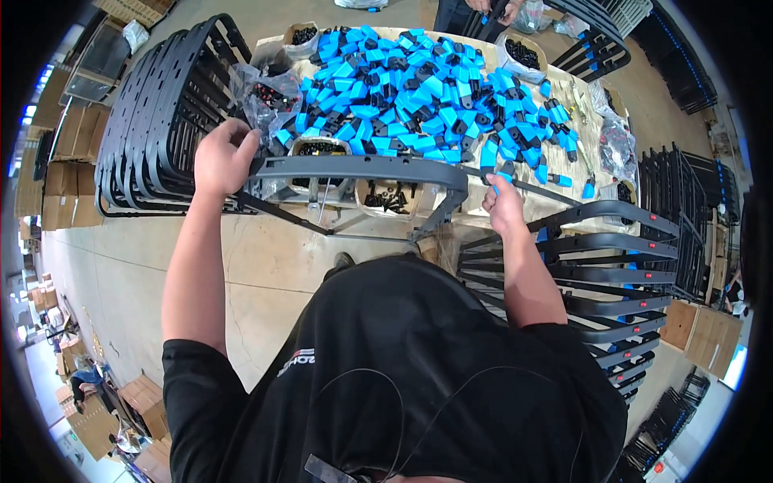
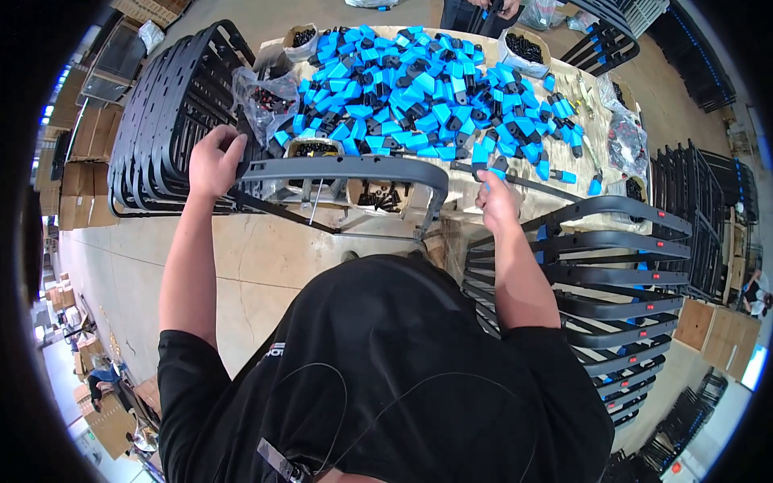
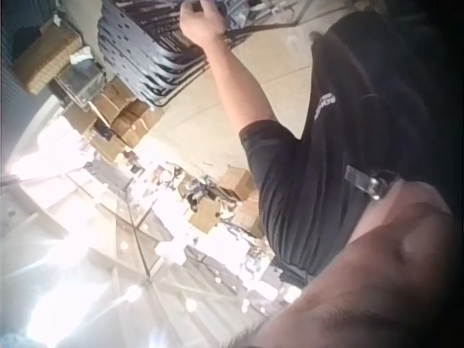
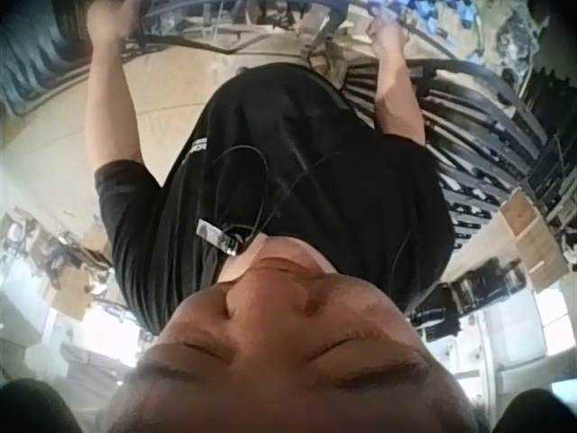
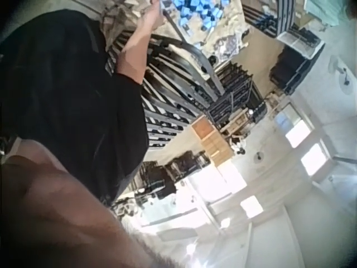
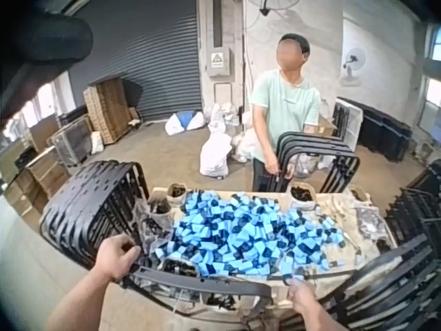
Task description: The person is assembling plastic caps and securing them onto metal frame parts using a screwdriver.
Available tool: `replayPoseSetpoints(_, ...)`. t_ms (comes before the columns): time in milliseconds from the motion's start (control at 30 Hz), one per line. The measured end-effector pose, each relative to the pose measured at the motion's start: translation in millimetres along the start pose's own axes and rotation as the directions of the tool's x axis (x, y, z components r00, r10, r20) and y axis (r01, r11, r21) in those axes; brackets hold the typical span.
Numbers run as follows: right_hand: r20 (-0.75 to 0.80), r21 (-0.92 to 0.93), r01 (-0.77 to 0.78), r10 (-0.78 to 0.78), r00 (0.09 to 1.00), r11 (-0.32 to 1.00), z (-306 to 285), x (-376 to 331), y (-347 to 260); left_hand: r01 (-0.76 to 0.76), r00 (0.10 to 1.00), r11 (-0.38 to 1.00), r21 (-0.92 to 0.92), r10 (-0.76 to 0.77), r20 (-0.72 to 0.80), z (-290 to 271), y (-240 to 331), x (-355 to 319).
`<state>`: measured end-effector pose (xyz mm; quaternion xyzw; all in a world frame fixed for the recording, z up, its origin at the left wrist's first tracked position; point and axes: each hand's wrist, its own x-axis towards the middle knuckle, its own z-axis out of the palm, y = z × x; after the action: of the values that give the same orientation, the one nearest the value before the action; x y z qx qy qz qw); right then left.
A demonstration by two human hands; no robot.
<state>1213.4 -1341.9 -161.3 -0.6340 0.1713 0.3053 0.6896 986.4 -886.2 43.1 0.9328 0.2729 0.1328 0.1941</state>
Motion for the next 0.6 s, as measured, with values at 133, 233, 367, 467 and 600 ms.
replayPoseSetpoints(133, 0.139, 0.269, -0.043, 0.006, 0.990, 0.962, 3, -67, 19, -0.068, 0.988, 0.994, -0.090, 0.055, -0.146, 0, 0, -9)
replayPoseSetpoints(233, 0.221, 0.370, 0.017, -0.106, 0.969, 0.929, 2, -117, 31, -0.343, 0.830, 0.919, -0.193, 0.201, -0.521, 13, -13, -22)
replayPoseSetpoints(367, 0.165, 0.352, 0.176, -0.246, 0.955, 0.919, 31, -206, 31, -0.582, 0.780, 0.726, -0.366, 0.373, -0.502, 26, -8, -96)
replayPoseSetpoints(467, 0.240, 0.264, 0.201, -0.266, 0.934, 0.943, 70, -248, 36, -0.231, 0.889, 0.557, -0.798, 0.455, 0.060, 47, 3, -139)
replayPoseSetpoints(600, 0.301, 0.006, 0.179, -0.172, 0.938, 0.984, 154, -267, 39, 0.418, 0.577, 0.368, -0.831, 0.598, 0.556, 74, 9, -126)
